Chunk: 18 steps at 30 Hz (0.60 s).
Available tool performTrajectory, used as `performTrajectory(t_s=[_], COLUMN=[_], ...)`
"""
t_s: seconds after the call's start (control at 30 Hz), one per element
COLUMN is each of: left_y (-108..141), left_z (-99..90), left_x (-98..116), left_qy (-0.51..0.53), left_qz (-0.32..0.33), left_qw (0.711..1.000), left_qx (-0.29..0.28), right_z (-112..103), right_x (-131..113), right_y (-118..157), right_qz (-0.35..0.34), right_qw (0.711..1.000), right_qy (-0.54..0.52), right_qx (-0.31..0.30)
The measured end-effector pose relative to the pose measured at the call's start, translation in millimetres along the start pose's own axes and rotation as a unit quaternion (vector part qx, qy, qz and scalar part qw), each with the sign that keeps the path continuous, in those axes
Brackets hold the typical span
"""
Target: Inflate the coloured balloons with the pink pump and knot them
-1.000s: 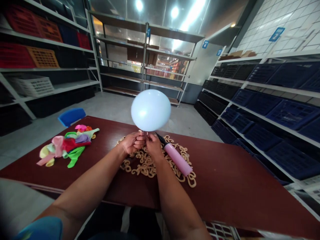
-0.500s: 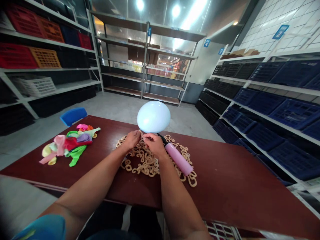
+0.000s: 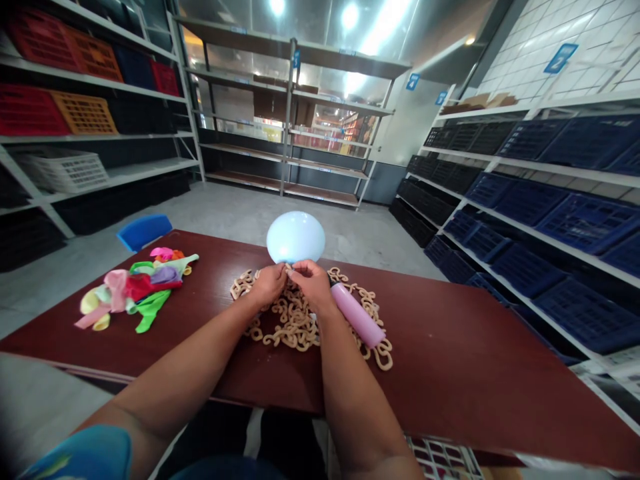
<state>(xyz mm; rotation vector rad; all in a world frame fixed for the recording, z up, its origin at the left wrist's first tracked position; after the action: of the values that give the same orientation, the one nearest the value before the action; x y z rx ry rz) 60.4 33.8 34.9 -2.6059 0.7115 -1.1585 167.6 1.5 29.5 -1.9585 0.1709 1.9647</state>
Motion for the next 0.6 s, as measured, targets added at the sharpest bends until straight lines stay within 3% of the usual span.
performTrajectory(t_s=[0.17, 0.27, 0.4, 0.6], left_y=[2, 2, 1, -1], left_z=[5.0, 7.4, 8.8, 14.3], left_x=[3, 3, 4, 0], left_qy=[-0.063, -0.068, -0.03, 0.073], left_qz=[0.012, 0.016, 0.026, -0.001], left_qw=[0.997, 0.996, 0.999, 0.997], left_qx=[-0.042, -0.047, -0.023, 0.004], right_z=[-2, -3, -3, -9], right_x=[18, 21, 17, 17], right_y=[2, 2, -1, -4], right_qz=[0.118, 0.141, 0.099, 0.02], right_qw=[0.993, 0.99, 0.994, 0.99], right_qy=[-0.019, -0.01, 0.023, 0.093], right_qx=[0.0, 0.015, 0.029, 0.108])
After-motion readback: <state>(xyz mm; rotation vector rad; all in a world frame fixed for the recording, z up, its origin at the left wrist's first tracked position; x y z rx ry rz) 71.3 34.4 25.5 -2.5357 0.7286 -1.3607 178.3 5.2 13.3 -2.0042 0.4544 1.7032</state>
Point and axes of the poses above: each hand's wrist, its own y-axis away from the middle knuckle, its own z-axis out of the palm, x = y × z, the point moved 8 cm from there along -y, towards the middle knuckle, and after that the axes turned 6 degrees about x, right-handed, at the moved point
